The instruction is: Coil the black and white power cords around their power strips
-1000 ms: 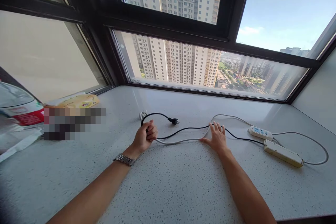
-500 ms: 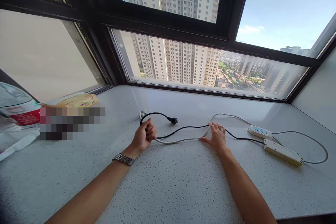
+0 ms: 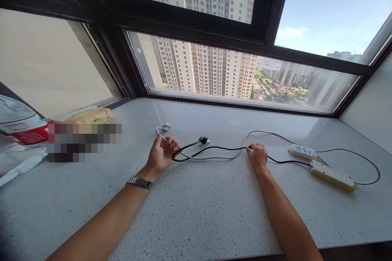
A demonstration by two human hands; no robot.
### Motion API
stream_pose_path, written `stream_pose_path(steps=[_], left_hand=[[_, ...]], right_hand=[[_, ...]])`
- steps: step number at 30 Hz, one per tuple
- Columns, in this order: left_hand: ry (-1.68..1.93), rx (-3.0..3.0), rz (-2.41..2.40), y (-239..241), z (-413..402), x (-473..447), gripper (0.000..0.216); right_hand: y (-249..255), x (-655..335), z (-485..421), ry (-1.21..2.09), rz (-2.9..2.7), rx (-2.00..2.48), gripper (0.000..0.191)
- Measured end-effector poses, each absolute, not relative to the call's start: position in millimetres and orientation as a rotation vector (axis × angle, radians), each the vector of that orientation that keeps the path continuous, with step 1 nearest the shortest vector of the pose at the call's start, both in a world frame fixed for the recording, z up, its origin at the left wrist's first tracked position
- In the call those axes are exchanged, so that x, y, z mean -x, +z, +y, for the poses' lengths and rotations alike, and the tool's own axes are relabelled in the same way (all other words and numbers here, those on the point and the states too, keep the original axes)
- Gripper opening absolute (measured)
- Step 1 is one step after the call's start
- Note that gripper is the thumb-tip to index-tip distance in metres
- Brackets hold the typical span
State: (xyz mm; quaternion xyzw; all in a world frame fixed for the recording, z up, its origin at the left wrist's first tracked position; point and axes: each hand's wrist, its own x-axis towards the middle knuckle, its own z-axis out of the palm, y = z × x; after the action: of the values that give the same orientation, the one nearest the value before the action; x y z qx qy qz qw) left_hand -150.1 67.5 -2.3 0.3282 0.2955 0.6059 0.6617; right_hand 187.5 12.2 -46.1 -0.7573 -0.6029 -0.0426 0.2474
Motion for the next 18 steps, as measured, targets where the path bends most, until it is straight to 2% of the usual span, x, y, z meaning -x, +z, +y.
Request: stream_pose_path(steps=[11, 18], left_hand=[[1.297, -0.932, 1.046, -14.8, 75.3, 152.6, 0.04], [1.252, -0.961, 1.014, -14.8, 72.1, 150.4, 0.034]], right_hand=[[-45.9, -190.3, 12.4, 0.176, -1.232, 1.937, 0.047], [-49.4, -197.2, 16.5, 0.284, -0.986, 1.648, 0.05]])
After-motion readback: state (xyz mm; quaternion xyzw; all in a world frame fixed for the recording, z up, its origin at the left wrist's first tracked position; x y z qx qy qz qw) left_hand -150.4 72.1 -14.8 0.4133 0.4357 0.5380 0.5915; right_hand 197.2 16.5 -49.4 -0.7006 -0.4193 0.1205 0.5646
